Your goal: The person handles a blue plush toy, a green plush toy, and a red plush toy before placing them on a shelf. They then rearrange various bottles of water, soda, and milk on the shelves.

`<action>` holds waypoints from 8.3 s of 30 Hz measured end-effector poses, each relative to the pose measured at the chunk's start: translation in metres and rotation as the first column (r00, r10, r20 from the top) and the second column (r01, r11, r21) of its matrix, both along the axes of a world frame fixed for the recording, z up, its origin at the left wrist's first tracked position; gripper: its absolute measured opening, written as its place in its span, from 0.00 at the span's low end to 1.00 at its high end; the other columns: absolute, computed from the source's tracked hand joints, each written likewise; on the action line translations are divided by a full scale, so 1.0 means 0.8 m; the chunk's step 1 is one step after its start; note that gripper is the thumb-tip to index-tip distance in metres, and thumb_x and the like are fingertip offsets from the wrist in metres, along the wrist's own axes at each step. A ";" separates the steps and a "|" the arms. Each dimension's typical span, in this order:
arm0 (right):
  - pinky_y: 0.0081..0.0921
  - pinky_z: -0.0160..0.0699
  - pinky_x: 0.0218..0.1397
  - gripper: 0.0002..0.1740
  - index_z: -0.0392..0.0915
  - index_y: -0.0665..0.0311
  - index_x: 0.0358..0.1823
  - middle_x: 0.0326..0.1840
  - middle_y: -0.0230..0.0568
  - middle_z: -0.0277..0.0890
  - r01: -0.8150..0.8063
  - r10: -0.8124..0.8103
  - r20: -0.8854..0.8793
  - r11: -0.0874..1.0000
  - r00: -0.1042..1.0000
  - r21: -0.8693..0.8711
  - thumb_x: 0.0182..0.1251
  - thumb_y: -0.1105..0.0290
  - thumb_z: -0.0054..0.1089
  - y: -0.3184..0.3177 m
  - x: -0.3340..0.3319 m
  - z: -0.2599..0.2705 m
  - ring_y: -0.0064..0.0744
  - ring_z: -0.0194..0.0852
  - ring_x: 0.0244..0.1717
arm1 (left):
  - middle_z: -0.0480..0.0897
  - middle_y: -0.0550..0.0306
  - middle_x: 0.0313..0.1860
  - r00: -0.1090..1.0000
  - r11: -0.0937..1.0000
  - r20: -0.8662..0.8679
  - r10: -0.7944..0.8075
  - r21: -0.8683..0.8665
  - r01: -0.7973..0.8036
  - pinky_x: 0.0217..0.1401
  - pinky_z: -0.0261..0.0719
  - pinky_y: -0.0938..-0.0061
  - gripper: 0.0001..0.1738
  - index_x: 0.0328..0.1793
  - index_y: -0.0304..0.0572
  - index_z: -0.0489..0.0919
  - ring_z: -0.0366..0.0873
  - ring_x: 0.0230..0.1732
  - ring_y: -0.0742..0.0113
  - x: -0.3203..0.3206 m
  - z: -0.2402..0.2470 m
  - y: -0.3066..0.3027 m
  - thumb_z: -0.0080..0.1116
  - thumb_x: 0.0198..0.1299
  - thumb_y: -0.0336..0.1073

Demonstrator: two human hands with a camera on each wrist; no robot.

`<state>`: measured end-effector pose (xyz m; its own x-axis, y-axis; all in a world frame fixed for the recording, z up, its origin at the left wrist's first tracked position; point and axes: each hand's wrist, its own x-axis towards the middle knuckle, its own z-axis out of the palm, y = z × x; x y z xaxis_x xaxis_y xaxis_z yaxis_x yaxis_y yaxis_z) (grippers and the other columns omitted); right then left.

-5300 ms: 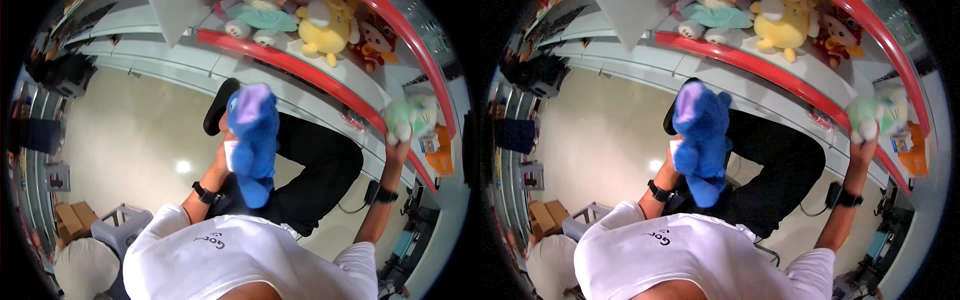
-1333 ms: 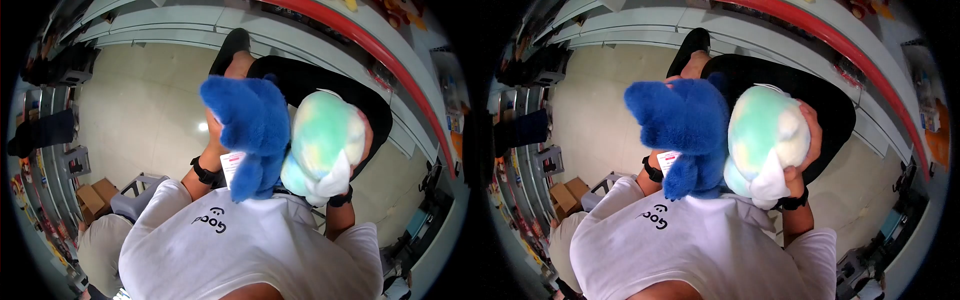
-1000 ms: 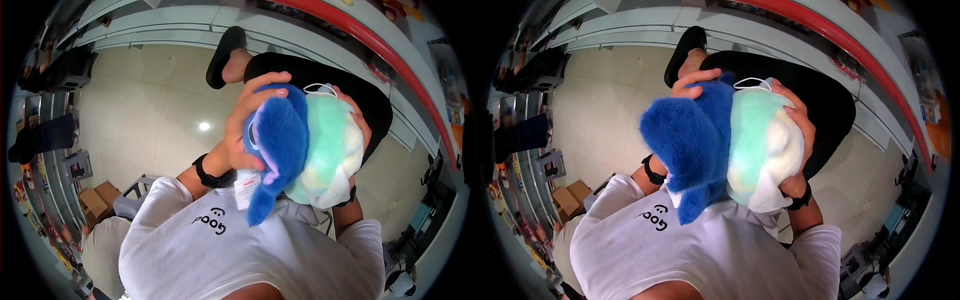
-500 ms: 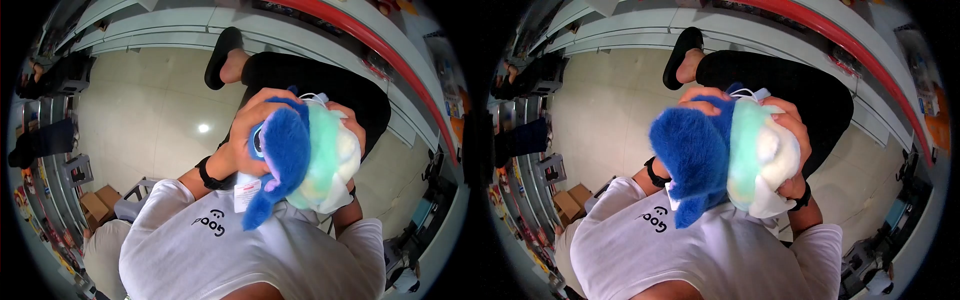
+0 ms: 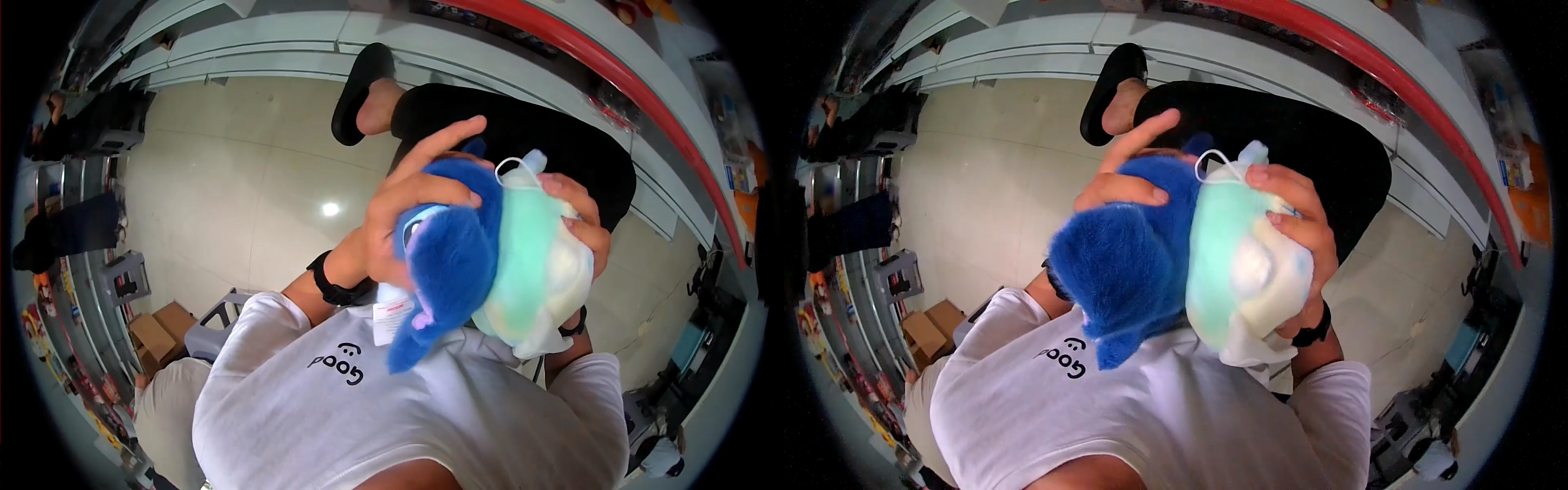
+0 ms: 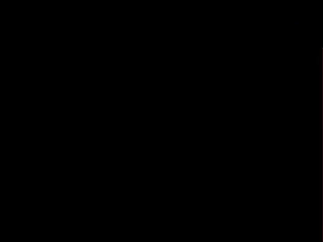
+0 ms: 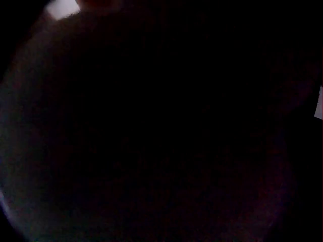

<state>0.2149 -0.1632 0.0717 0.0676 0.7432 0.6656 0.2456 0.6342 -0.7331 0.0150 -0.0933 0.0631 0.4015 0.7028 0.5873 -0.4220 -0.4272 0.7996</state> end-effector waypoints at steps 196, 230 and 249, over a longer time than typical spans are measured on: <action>0.40 0.68 0.56 0.21 0.79 0.62 0.46 0.47 0.49 0.78 0.487 -0.420 0.347 0.863 0.839 -0.133 0.52 0.60 0.66 0.425 0.005 -0.228 0.49 0.74 0.51 | 0.77 0.44 0.45 0.419 0.792 -0.694 0.585 0.600 -0.111 0.49 0.72 0.61 0.16 0.49 0.42 0.74 0.73 0.47 0.43 -0.086 -0.177 0.483 0.57 0.53 0.29; 0.48 0.55 0.66 0.41 0.67 0.64 0.59 0.61 0.59 0.64 0.701 -0.511 0.505 0.636 0.695 -0.322 0.40 0.61 0.74 0.393 0.067 -0.239 0.59 0.56 0.64 | 0.72 0.56 0.56 0.914 0.493 -0.391 0.103 -0.778 -0.389 0.54 0.70 0.62 0.24 0.60 0.46 0.68 0.70 0.58 0.62 0.060 -0.206 0.251 0.58 0.56 0.34; 0.35 0.60 0.66 0.46 0.71 0.66 0.57 0.60 0.57 0.69 0.867 -0.581 0.644 0.357 0.498 -0.348 0.38 0.47 0.74 0.420 0.074 -0.282 0.50 0.63 0.63 | 0.73 0.60 0.50 0.927 0.473 -0.361 0.106 -0.802 -0.366 0.45 0.72 0.68 0.22 0.56 0.48 0.71 0.71 0.47 0.66 0.051 -0.221 0.263 0.61 0.53 0.32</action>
